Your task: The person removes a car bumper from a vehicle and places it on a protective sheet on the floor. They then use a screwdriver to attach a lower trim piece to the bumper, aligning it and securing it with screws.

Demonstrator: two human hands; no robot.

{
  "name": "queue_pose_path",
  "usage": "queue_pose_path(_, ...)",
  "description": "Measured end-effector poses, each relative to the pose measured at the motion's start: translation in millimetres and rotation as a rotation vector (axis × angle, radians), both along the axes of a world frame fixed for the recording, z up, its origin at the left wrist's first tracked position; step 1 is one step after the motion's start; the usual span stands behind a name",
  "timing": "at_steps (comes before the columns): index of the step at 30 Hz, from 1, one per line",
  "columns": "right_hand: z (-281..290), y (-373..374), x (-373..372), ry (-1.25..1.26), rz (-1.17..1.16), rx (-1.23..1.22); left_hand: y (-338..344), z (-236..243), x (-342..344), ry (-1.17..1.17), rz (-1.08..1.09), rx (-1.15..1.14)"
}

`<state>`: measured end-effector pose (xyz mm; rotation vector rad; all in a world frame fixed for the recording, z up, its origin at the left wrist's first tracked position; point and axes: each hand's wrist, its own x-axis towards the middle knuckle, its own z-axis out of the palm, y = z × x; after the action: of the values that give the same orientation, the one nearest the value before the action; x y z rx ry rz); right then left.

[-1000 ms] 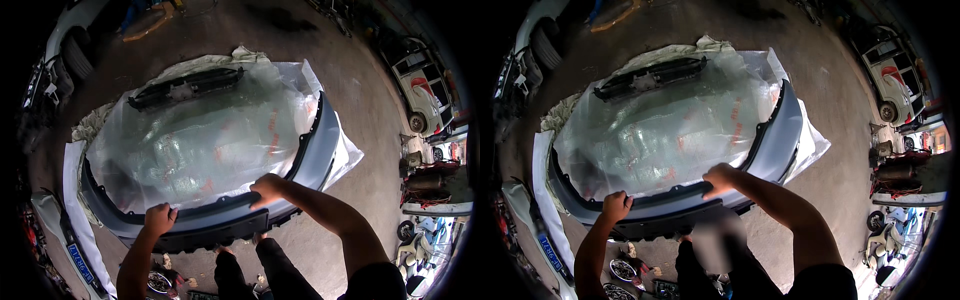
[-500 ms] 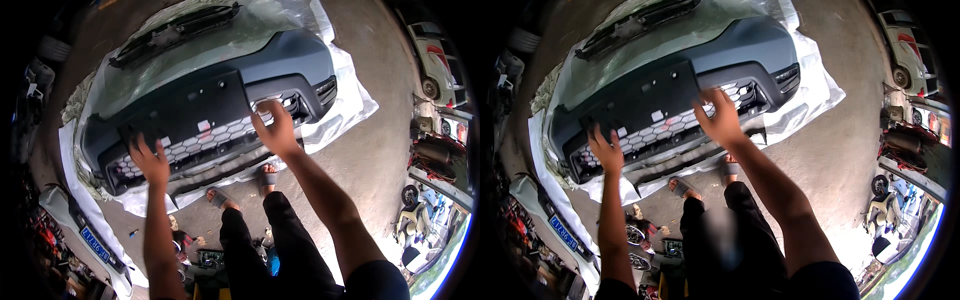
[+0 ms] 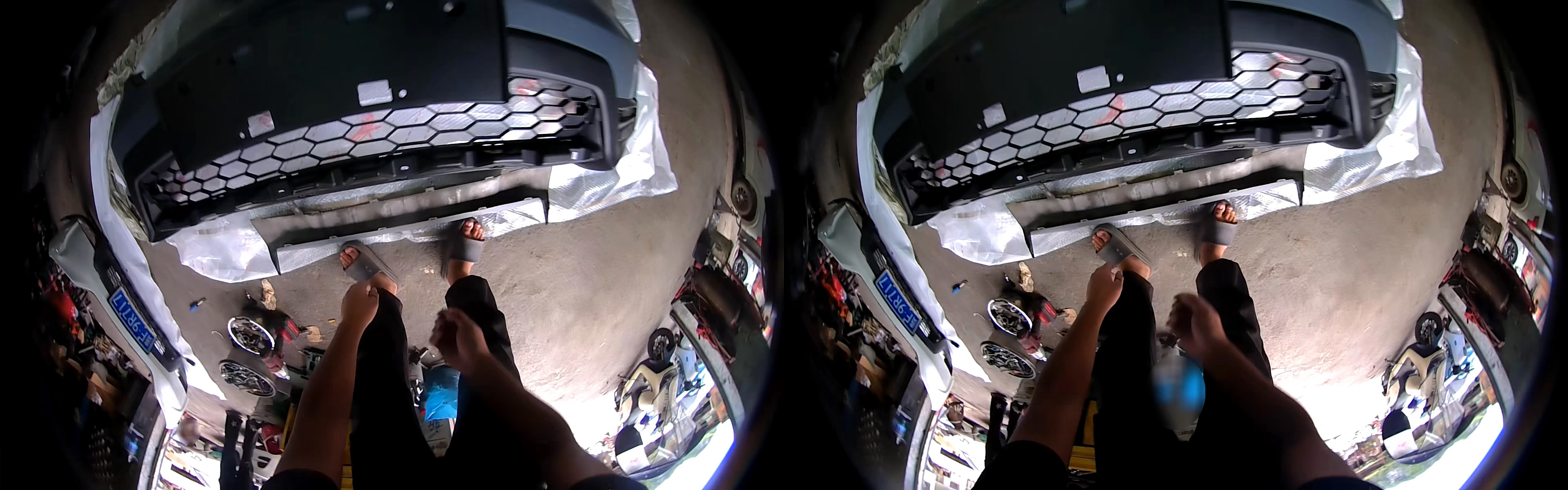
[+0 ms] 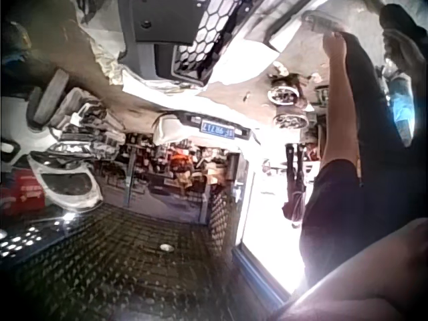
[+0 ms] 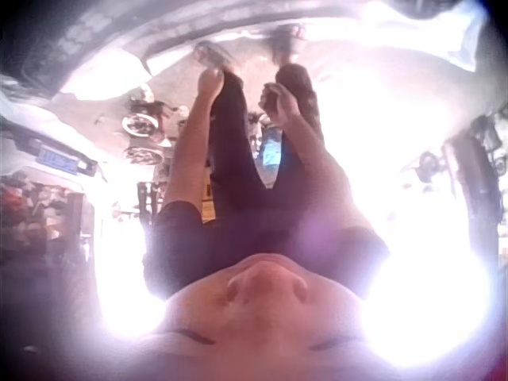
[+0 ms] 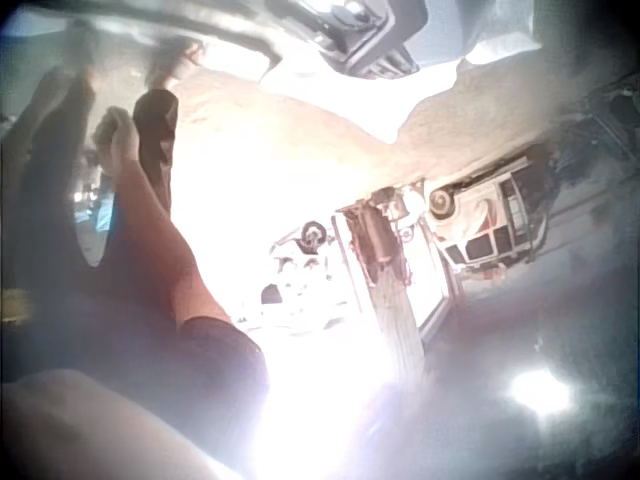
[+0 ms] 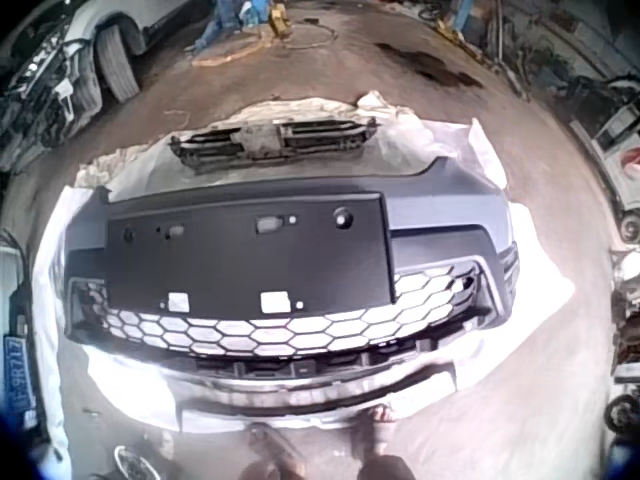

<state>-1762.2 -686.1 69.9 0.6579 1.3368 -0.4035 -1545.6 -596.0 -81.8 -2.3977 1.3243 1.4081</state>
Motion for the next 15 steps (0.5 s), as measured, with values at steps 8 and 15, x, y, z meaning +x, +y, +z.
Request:
queue_pose_path(8, 36.1, 26.8, 21.8, -0.248, 0.154, 0.164, -90.8, -153.6, -15.6, -0.204, -0.659, -0.516)
queue_pose_path(15, 32.8, 1.3, 8.2, -0.239, 0.015, -0.051, -82.0, -182.9, -34.5, -0.226, -0.662, 0.004)
